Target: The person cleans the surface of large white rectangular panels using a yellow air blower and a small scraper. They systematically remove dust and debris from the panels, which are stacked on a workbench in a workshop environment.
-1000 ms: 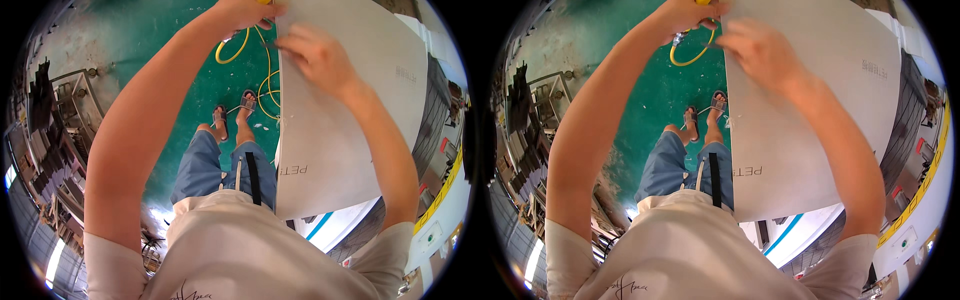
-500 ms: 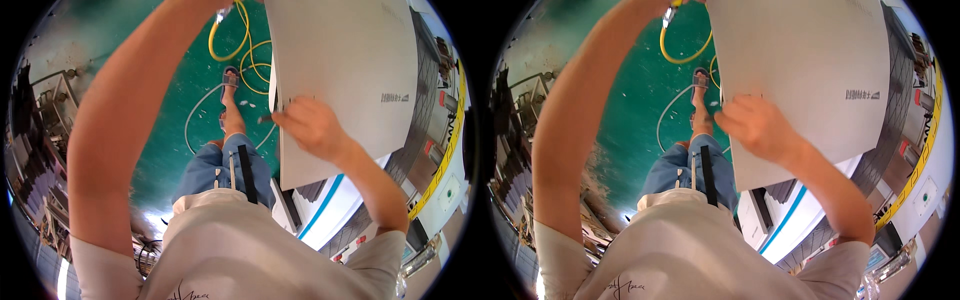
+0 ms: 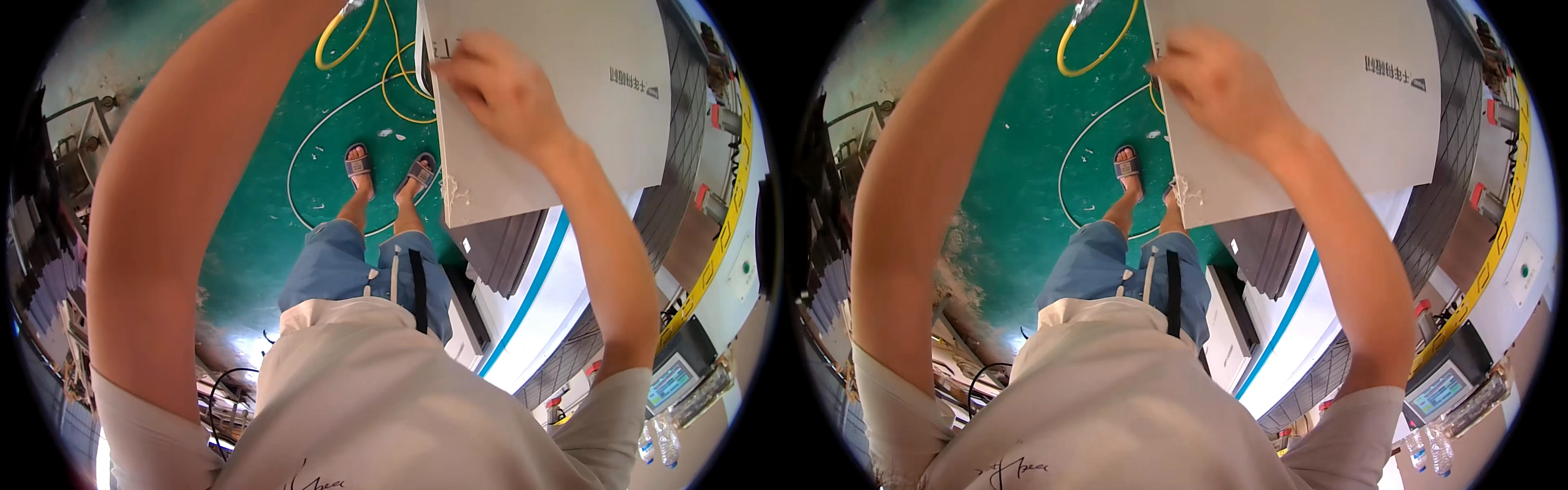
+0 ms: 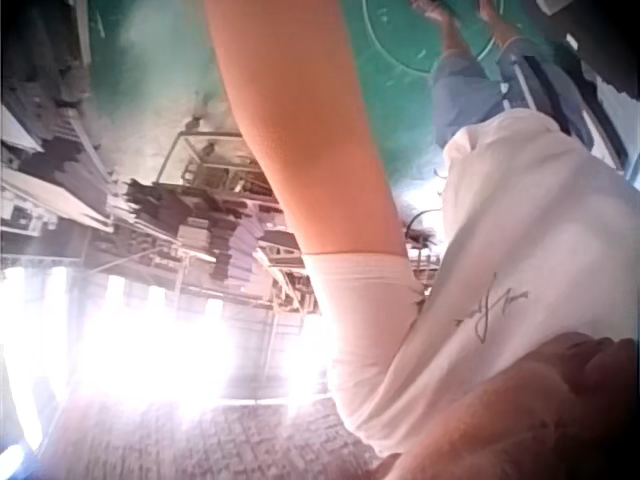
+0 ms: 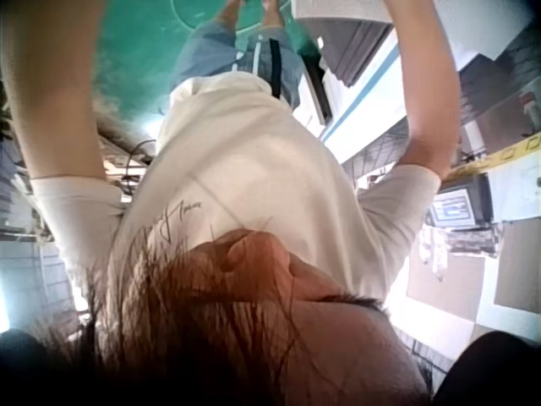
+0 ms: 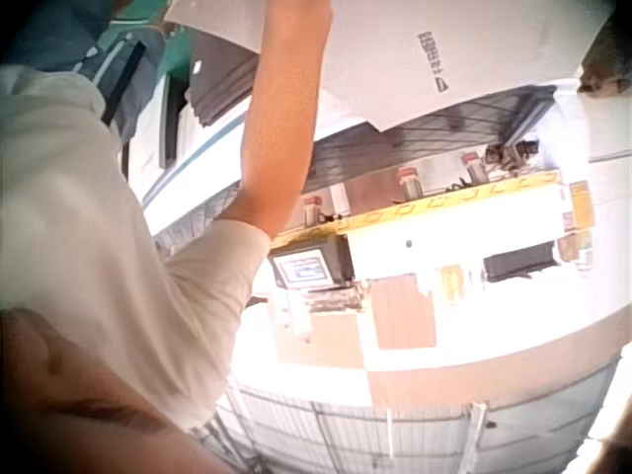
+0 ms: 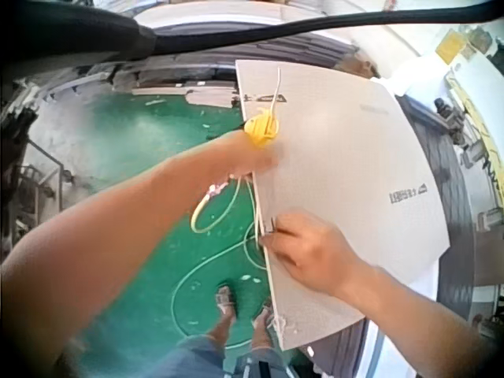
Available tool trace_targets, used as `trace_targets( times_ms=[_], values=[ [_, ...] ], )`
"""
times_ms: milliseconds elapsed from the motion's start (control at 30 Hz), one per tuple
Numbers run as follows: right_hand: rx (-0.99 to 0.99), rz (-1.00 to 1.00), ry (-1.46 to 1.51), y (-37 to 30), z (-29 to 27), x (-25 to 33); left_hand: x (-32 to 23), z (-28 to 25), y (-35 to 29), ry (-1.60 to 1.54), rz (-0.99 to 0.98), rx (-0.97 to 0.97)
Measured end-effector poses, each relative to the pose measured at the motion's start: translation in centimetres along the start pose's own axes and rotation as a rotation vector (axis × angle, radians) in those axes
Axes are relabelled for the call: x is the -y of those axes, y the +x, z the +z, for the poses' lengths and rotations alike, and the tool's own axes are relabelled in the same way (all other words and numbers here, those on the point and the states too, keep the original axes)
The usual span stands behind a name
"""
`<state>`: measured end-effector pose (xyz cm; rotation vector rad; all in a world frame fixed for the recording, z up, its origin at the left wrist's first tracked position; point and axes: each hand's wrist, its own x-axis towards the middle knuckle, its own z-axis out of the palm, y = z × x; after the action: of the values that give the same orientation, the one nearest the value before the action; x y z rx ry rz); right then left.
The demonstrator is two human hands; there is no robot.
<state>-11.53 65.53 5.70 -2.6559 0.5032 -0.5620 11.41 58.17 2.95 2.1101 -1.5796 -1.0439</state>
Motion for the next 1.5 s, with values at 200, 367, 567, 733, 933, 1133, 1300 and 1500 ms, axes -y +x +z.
trace_targets(
  times_ms=[200,367,567,733,933,1133,1300,1500],
  values=[
    [0.112,-0.062,0.086,-5.8,1.1,3.7,1.6,1.6,-2.1,-0.411,0.035,0.005],
    [0.606,0.059,0.367,-21.8,1.0,13.3,0.5,2.2,-1.2,-0.444,0.002,0.041],
    [0.076,0.403,0.254,-16.9,0.1,14.6,0.5,1.4,-0.8,-0.498,-0.002,0.123],
    [-0.125,0.318,0.181,-9.9,0.5,9.5,2.3,1.0,0.4,-0.441,-0.05,0.161],
    [0.259,0.147,0.201,-18.6,1.6,13.5,-1.7,-1.0,-1.3,0.373,0.138,-0.127],
    [-0.103,0.879,0.438,-26.7,-2.3,13.8,-11.8,4.9,-0.1,0.589,0.18,-0.324],
    [-0.812,1.412,0.7,-34.2,-8.6,5.6,-16.6,12.6,-0.6,0.565,0.546,-0.298],
    [-0.421,1.329,0.647,-43.2,-16.7,-4.5,-17.0,14.9,0.8,0.521,0.695,-0.422]
  ],
)
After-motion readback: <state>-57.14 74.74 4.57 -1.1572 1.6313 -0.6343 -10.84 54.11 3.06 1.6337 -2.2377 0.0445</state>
